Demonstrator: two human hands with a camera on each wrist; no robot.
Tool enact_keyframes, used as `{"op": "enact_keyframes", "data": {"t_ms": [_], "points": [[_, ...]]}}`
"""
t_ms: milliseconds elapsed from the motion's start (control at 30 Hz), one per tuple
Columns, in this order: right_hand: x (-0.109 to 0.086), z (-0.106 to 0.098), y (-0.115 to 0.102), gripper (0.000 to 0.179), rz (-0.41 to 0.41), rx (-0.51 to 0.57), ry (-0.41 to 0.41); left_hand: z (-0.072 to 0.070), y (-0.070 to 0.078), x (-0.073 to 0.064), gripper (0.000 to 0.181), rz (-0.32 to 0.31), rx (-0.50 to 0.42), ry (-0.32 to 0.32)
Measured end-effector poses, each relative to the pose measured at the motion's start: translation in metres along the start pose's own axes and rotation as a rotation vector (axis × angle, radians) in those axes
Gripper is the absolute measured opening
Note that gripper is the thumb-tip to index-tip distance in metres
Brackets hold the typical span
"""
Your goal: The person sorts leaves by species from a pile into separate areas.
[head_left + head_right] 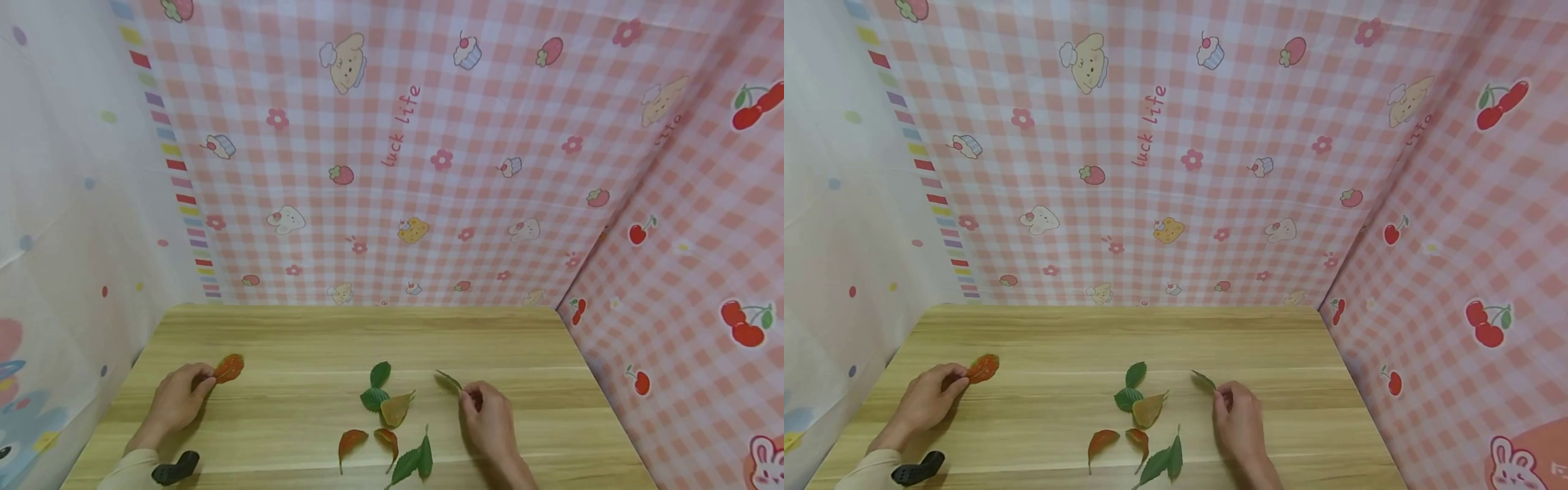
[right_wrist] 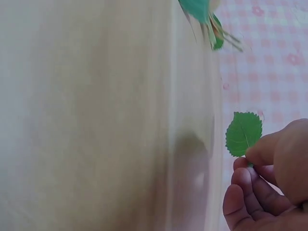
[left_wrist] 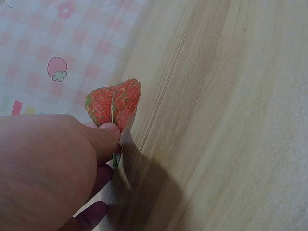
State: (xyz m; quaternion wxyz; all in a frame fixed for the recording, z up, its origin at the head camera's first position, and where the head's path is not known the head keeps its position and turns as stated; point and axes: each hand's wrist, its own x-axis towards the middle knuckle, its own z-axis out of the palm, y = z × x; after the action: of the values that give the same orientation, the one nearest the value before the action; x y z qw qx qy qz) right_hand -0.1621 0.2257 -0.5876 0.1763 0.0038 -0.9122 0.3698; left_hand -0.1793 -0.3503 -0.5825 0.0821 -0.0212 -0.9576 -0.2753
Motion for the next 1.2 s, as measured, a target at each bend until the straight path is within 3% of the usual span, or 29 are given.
{"op": "enact_keyframes", "data": {"t_ms": [267, 533, 833, 1200], "points": [[0.020, -0.010, 0.016, 0.006, 0.180, 0.021, 0.068, 0.000, 0.000, 0.000, 0.009, 0.002, -0.005, 0.005], [0.036, -0.013, 0.025, 0.005, 0.250, 0.009, 0.101, 0.000, -0.002, -0.001, 0.010, 0.000, -0.010, 0.005], [0.042, -0.007, 0.030, 0.006, 0.254, -0.037, 0.053, 0.000, 0.001, -0.001, 0.009, -0.001, -0.011, 0.014], [0.036, 0.011, 0.015, 0.007, 0.256, -0.042, 0.003, 0.000, 0.001, -0.001, 0.012, -0.011, -0.012, 0.000]]}}
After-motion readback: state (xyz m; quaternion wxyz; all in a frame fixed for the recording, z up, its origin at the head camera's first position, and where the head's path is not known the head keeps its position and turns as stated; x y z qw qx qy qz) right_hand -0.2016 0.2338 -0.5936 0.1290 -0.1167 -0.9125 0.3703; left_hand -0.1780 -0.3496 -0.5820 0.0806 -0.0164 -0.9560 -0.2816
